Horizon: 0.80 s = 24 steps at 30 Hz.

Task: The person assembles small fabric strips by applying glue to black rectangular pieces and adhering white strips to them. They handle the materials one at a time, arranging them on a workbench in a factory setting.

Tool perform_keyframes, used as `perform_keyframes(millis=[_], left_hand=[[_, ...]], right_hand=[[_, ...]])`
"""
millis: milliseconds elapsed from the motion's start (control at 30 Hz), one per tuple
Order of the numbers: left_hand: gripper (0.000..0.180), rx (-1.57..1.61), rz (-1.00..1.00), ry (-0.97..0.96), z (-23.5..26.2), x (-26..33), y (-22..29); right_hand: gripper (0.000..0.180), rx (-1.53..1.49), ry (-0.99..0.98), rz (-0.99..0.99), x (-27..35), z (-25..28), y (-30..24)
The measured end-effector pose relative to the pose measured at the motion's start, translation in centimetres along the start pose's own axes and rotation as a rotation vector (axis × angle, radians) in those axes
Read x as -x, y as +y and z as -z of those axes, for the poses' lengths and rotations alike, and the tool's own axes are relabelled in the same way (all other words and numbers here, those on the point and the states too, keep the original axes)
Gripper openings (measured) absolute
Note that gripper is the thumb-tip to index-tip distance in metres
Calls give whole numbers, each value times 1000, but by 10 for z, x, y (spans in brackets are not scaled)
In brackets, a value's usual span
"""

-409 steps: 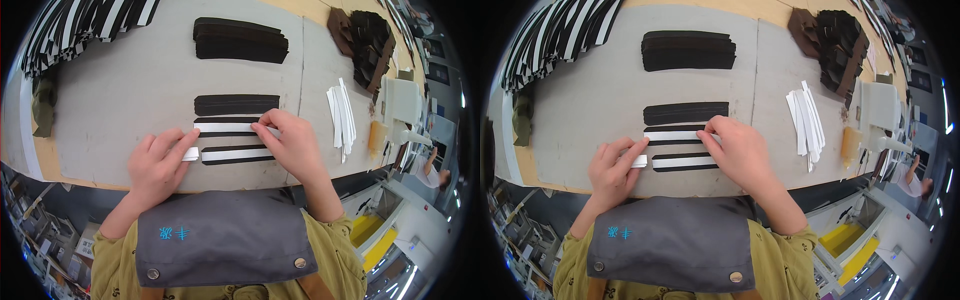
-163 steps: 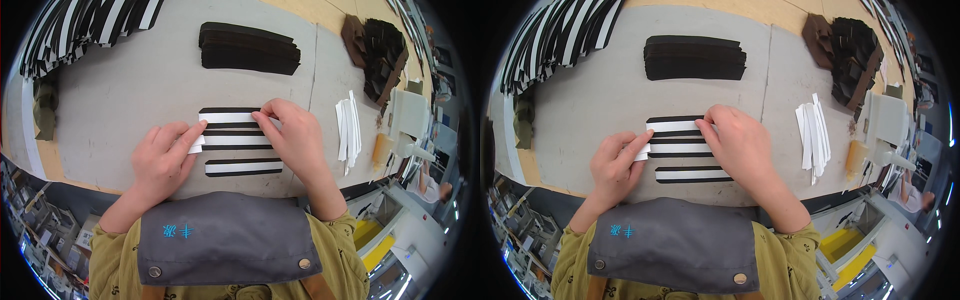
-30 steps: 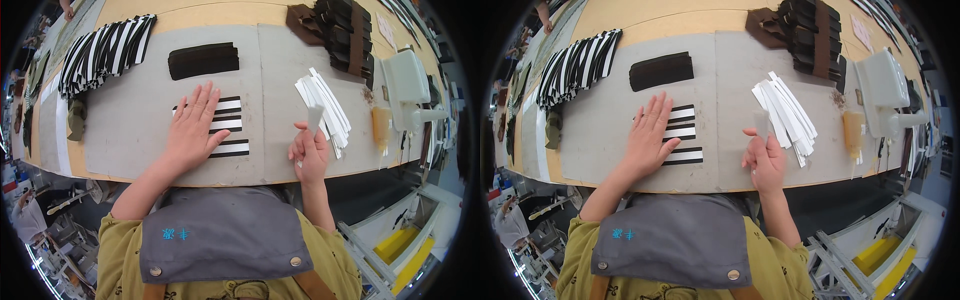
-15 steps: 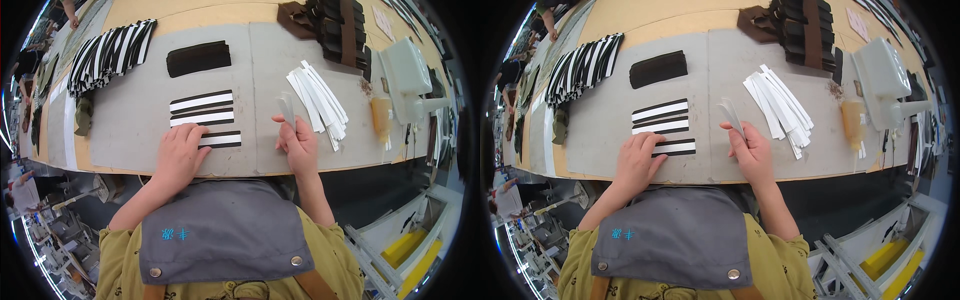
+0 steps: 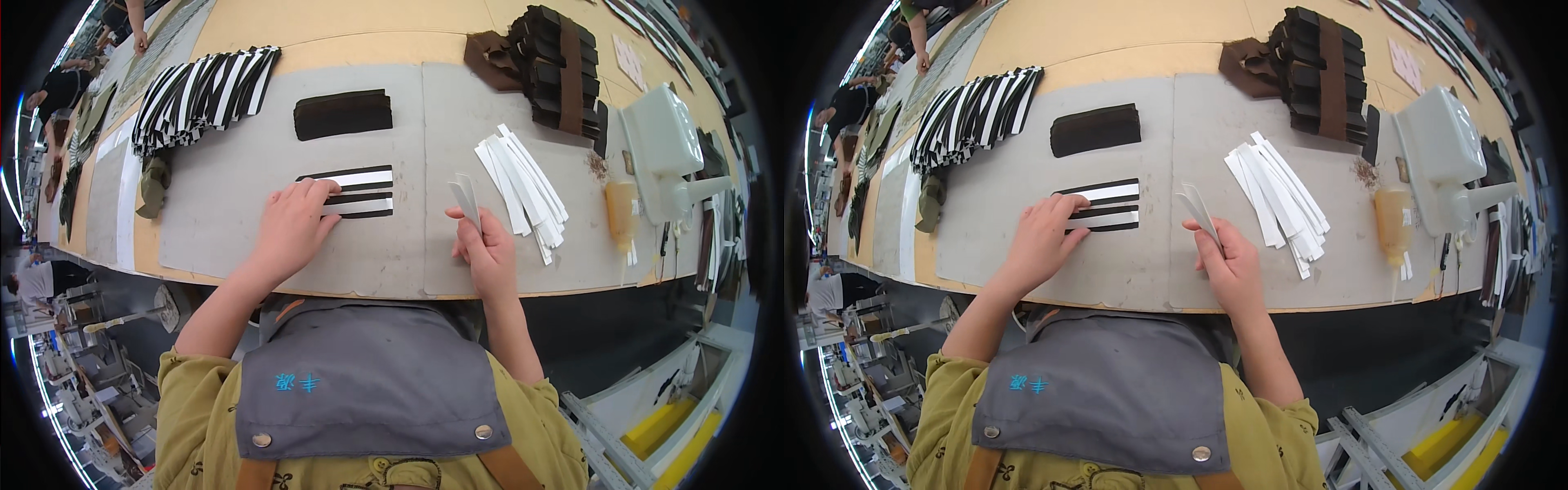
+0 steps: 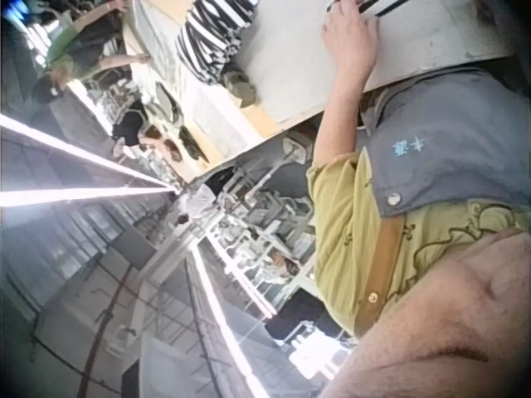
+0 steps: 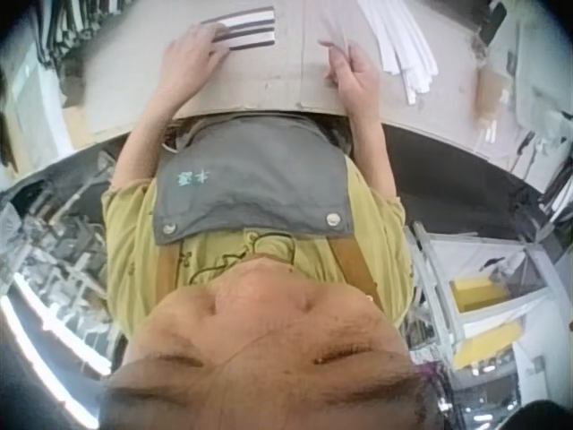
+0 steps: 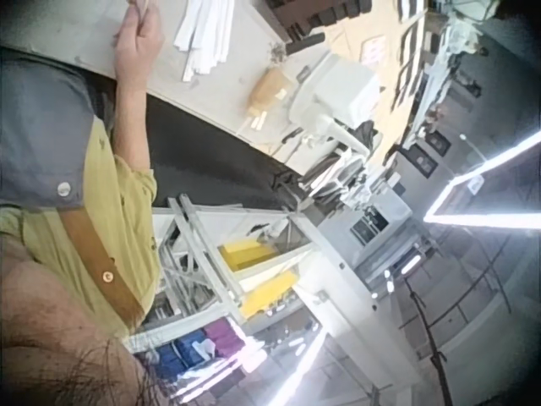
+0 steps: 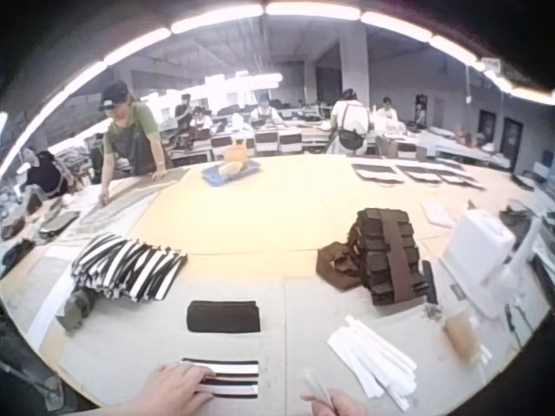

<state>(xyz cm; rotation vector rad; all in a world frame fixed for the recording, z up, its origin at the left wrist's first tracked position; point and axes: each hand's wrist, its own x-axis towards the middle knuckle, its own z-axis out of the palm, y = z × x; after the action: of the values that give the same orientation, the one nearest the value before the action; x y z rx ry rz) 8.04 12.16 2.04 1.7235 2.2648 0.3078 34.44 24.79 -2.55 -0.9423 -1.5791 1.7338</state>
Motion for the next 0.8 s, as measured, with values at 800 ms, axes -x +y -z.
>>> perform_keyframes(millis=[800], left_hand=[[27,50,2,-141,26,-43,-16]], right_hand=[[22,-62,25,-70,-2,-2,6]])
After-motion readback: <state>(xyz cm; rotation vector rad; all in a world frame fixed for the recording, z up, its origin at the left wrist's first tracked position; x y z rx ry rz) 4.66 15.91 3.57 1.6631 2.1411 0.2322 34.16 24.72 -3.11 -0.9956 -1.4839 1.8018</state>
